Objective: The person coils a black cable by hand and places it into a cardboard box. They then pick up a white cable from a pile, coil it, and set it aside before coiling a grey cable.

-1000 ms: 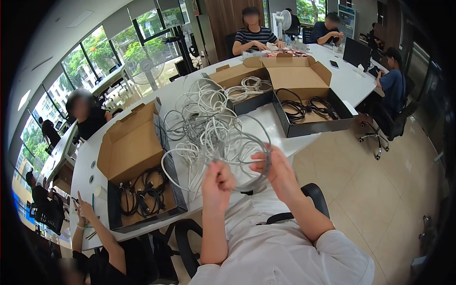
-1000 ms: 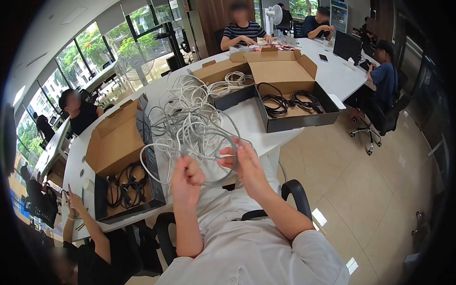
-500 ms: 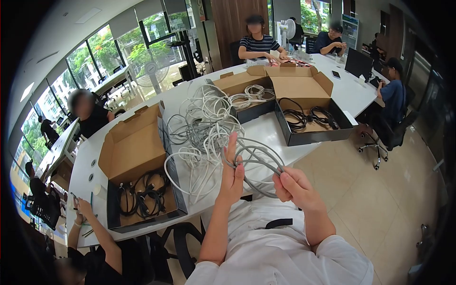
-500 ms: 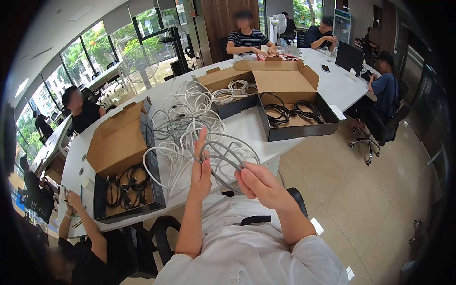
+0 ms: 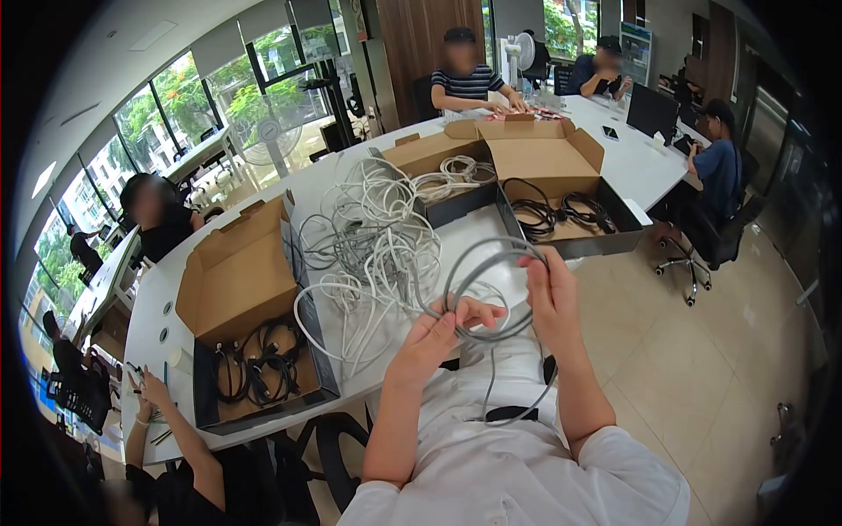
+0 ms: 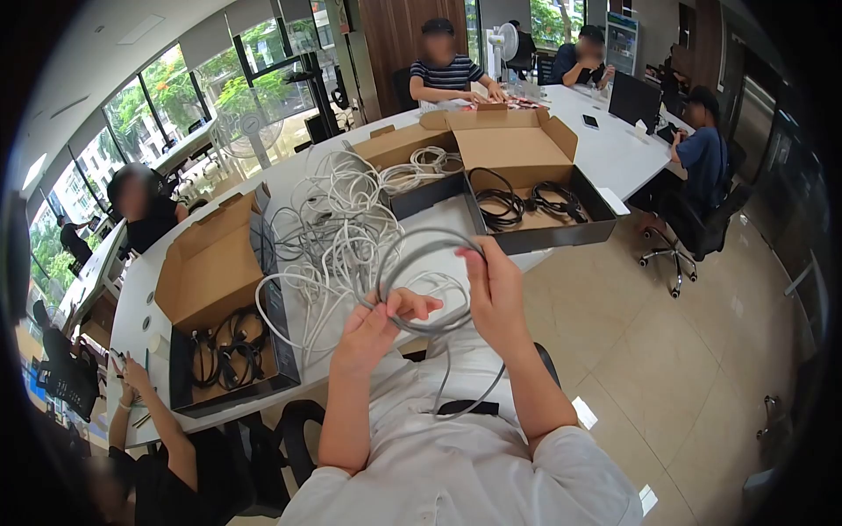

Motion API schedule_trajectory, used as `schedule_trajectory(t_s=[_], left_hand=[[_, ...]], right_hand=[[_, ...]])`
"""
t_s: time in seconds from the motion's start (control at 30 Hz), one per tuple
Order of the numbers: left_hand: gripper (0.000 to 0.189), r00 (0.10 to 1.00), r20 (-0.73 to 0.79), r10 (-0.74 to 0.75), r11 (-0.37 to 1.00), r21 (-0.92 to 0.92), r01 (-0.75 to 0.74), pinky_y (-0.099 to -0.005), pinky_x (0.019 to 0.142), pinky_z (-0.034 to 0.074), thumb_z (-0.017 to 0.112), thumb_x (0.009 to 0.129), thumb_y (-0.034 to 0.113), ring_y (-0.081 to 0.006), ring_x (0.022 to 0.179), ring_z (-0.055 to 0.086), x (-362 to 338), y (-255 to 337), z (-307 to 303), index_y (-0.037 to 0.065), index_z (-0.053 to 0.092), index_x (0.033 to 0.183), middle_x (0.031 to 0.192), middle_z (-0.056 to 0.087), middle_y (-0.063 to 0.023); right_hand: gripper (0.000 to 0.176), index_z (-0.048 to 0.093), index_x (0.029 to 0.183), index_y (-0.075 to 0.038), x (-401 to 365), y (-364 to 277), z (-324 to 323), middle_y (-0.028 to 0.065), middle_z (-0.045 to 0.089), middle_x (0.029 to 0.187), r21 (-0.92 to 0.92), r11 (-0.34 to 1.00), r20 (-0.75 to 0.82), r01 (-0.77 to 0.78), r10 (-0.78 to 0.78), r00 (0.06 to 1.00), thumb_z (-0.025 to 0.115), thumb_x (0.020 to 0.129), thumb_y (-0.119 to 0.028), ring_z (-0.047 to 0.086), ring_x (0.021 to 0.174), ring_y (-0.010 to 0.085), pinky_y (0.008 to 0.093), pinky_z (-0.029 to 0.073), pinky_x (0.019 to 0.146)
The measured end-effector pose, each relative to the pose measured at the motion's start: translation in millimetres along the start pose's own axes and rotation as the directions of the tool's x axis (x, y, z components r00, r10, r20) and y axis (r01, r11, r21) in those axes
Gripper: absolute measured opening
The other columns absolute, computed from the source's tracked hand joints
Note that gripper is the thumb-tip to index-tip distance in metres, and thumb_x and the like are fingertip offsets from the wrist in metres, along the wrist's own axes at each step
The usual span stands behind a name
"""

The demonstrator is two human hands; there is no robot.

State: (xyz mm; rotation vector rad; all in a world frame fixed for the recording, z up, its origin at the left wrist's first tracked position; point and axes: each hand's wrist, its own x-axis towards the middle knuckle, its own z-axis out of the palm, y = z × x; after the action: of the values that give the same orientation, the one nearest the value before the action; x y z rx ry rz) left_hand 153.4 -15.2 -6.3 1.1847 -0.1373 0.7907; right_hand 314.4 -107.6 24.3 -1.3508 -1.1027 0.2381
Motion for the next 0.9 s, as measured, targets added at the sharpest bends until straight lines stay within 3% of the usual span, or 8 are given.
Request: schedule_trajectory(t_s=[0.13, 0.37, 0.4, 0.47, 0.57, 0.6, 0.73, 0.9], left_hand=[[0.025, 0.986, -0.165, 0.038, 0.976, -0.204, -0.072, -0.0249, 0.052, 0.032, 0.048, 0.098, 0.035, -0.0091, 0.053, 0.037, 7, 9, -14, 0.011, 0.045, 0.092, 0.064, 0.035, 0.0034], [0.023, 0.879, -0.411, 0.240, 0.908, -0.224, -0.353, -0.0232, 0.047, 0.020, 0.040, 0.101, 0.031, -0.0061, 0.049, 0.020, 5, 40, -38, 0.012, 0.044, 0.090, 0.062, 0.025, 0.0058], [0.023, 0.877, -0.404, 0.260, 0.910, -0.201, -0.362, -0.0231, 0.047, 0.020, 0.040, 0.101, 0.032, -0.0059, 0.049, 0.019, 3, 44, -40, 0.012, 0.044, 0.090, 0.062, 0.024, 0.0059], [0.024, 0.871, -0.387, 0.303, 0.910, -0.154, -0.385, -0.0229, 0.047, 0.019, 0.040, 0.101, 0.032, -0.0057, 0.049, 0.018, 1, 50, -41, 0.012, 0.043, 0.090, 0.062, 0.024, 0.0061], [0.024, 0.905, -0.279, 0.321, 0.941, -0.016, -0.339, -0.0236, 0.047, 0.018, 0.040, 0.101, 0.032, -0.0056, 0.048, 0.018, -6, 50, -43, 0.011, 0.042, 0.088, 0.061, 0.022, 0.0062], [0.025, 0.913, -0.270, 0.305, 0.951, 0.031, -0.309, -0.0238, 0.047, 0.018, 0.040, 0.101, 0.032, -0.0055, 0.048, 0.018, -9, 47, -41, 0.011, 0.042, 0.088, 0.060, 0.022, 0.0063], [0.025, 0.921, -0.276, 0.274, 0.962, 0.094, -0.258, -0.0247, 0.047, 0.018, 0.041, 0.101, 0.033, -0.0056, 0.047, 0.019, -9, 29, -29, 0.011, 0.042, 0.087, 0.060, 0.022, 0.0062], [0.026, 0.879, -0.355, 0.318, 0.942, 0.015, -0.335, -0.0249, 0.047, 0.018, 0.042, 0.100, 0.033, -0.0068, 0.048, 0.021, -8, 37, -29, 0.011, 0.042, 0.085, 0.059, 0.024, 0.0054]], right_hand=[[0.045, 0.042, 0.131, 0.000, -3, -8, 8, 0.0160, 0.045, 0.119, -0.123, 0.963, -0.024, 0.239, -0.244, 0.970, 0.057, 0.089, -0.009, 0.046, 0.106, 0.0244, 0.0329, 0.040, 0.090], [0.041, 0.050, 0.121, 0.003, -21, -4, -14, 0.0184, 0.055, 0.107, -0.559, 0.760, 0.219, 0.332, -0.251, 0.943, 0.063, 0.087, -0.015, 0.054, 0.099, 0.0268, 0.0354, 0.045, 0.086], [0.037, 0.051, 0.119, 0.002, -18, -2, -20, 0.0162, 0.057, 0.101, -0.431, 0.894, 0.281, 0.120, 0.007, 0.960, 0.062, 0.088, -0.014, 0.056, 0.091, 0.0237, 0.0334, 0.046, 0.079], [0.030, 0.053, 0.115, 0.002, -8, 3, -35, 0.0117, 0.061, 0.090, -0.209, 0.898, 0.487, -0.386, 0.438, 0.755, 0.059, 0.089, -0.013, 0.060, 0.075, 0.0175, 0.0293, 0.049, 0.067], [0.020, 0.055, 0.108, 0.002, -5, 21, -44, 0.0061, 0.064, 0.083, 0.443, 0.766, 0.463, -0.466, 0.250, 0.851, 0.054, 0.092, -0.009, 0.058, 0.059, 0.0102, 0.0250, 0.046, 0.051], [0.022, 0.056, 0.111, 0.001, -3, 21, -44, 0.0064, 0.064, 0.092, 0.622, 0.648, 0.441, -0.439, 0.172, 0.881, 0.053, 0.090, -0.005, 0.061, 0.074, 0.0125, 0.0253, 0.049, 0.063], [0.028, 0.056, 0.115, 0.002, -2, 5, -25, 0.0081, 0.058, 0.112, 0.465, 0.875, 0.270, -0.137, 0.007, 0.963, 0.051, 0.088, -0.002, 0.053, 0.107, 0.0154, 0.0288, 0.044, 0.088], [0.036, 0.051, 0.120, 0.004, -2, 30, -20, 0.0172, 0.050, 0.126, -0.285, 0.955, -0.117, 0.084, -0.121, 0.986, 0.056, 0.090, -0.017, 0.047, 0.117, 0.0242, 0.0376, 0.037, 0.097]])
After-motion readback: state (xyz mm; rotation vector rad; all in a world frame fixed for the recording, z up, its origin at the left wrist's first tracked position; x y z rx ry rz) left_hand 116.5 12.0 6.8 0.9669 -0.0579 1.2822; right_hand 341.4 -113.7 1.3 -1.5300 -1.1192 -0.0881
